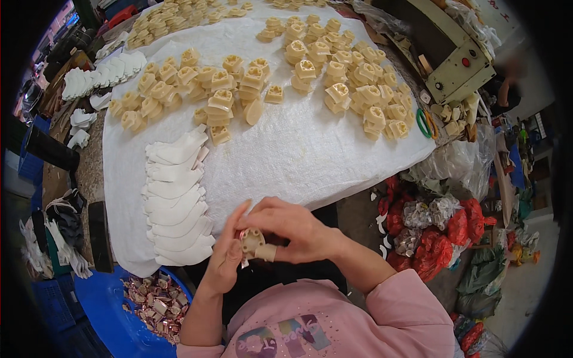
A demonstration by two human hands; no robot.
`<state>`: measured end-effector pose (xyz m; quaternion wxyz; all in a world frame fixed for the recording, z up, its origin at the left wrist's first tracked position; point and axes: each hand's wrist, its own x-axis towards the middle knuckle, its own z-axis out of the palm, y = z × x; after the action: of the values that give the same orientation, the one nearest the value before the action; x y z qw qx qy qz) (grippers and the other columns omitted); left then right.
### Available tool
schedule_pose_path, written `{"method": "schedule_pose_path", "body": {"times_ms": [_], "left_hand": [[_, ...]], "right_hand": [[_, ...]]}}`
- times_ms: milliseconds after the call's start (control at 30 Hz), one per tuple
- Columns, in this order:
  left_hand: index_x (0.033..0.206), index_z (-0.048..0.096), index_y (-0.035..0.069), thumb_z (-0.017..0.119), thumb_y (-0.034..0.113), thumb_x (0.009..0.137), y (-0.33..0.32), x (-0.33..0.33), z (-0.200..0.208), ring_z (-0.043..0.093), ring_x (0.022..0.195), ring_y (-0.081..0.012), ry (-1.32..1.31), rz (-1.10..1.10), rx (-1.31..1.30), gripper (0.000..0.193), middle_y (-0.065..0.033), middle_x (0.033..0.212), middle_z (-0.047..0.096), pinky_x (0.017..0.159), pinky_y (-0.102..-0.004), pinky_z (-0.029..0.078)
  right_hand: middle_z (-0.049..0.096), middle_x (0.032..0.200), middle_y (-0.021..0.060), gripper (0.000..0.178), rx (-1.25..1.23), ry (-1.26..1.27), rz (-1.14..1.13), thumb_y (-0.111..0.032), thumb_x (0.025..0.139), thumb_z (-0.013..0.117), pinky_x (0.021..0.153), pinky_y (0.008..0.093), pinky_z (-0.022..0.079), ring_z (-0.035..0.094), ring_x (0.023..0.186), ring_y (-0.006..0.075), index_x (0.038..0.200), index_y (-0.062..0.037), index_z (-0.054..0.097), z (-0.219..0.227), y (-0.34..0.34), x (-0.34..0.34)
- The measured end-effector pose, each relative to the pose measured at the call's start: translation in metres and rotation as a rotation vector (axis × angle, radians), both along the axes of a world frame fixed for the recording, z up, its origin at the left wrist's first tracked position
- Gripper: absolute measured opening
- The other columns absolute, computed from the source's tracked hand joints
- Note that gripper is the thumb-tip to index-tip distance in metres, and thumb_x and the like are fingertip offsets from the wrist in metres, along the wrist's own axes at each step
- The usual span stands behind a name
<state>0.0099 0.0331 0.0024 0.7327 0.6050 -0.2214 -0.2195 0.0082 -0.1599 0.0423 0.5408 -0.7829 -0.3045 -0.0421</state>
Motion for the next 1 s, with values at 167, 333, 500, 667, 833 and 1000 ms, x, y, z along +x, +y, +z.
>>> {"method": "schedule_pose_path", "body": {"times_ms": [167,333,500,667,833,1000], "left_hand": [[0.136,0.025,-0.002,0.037,0.029,0.095,-0.017,-0.008,0.004,0.053,0.095,-0.0170,0.201,0.104,-0.093,0.054,-0.0131,0.112,0.051,0.084,-0.0293,0.043],[0.132,0.025,0.002,0.039,0.030,0.094,-0.021,-0.019,-0.002,0.054,0.078,-0.0135,0.226,0.274,-0.096,0.049,-0.0104,0.098,0.053,0.068,-0.0242,0.045],[0.139,0.017,0.003,0.039,0.052,0.093,-0.027,-0.022,-0.002,0.055,0.073,-0.0139,0.188,0.197,-0.246,0.071,-0.0110,0.099,0.053,0.061,-0.0239,0.046],[0.133,0.027,-0.004,0.030,0.058,0.093,-0.039,-0.030,0.013,0.053,0.087,-0.0140,-0.137,0.383,0.008,0.074,-0.0121,0.107,0.050,0.074,-0.0247,0.045],[0.123,0.034,-0.005,0.032,0.052,0.095,-0.038,-0.030,0.008,0.049,0.094,-0.0150,-0.191,0.471,0.120,0.063,-0.0123,0.107,0.047,0.083,-0.0253,0.040],[0.123,0.032,0.001,0.037,0.036,0.097,-0.031,-0.015,-0.009,0.048,0.088,-0.0115,-0.090,0.520,0.056,0.045,-0.0094,0.103,0.046,0.079,-0.0247,0.039]], "right_hand": [[0.062,0.103,0.0044,0.051,0.177,-0.025,-0.034,-0.003,0.072,0.073,0.073,0.0324,0.048,0.056,0.091,0.0244,0.119,-0.0062,0.055,-0.027,0.010,-0.005],[0.052,0.105,0.0093,0.044,0.132,0.033,-0.192,-0.015,0.076,0.070,0.087,0.0364,0.036,0.051,0.088,0.0255,0.117,-0.0088,0.056,-0.036,0.016,-0.013],[0.046,0.103,0.0074,0.026,0.547,0.730,0.036,-0.031,0.094,0.050,0.044,0.0190,0.050,0.058,0.064,0.0111,0.091,-0.0053,0.057,-0.018,0.017,-0.003],[0.047,0.102,0.0072,0.019,0.512,0.695,0.235,-0.023,0.092,0.051,0.043,0.0197,0.048,0.057,0.057,0.0104,0.088,-0.0045,0.055,-0.027,0.019,-0.003],[0.051,0.104,0.0055,0.014,0.495,0.518,0.052,-0.019,0.091,0.053,0.068,0.0285,0.048,0.052,0.084,0.0165,0.089,-0.0063,0.057,-0.035,0.031,-0.020],[0.047,0.115,0.0102,0.029,0.528,0.319,-0.046,-0.017,0.093,0.046,0.095,0.0342,0.034,0.044,0.108,0.0235,0.119,-0.0051,0.052,-0.053,0.044,-0.018]]}}
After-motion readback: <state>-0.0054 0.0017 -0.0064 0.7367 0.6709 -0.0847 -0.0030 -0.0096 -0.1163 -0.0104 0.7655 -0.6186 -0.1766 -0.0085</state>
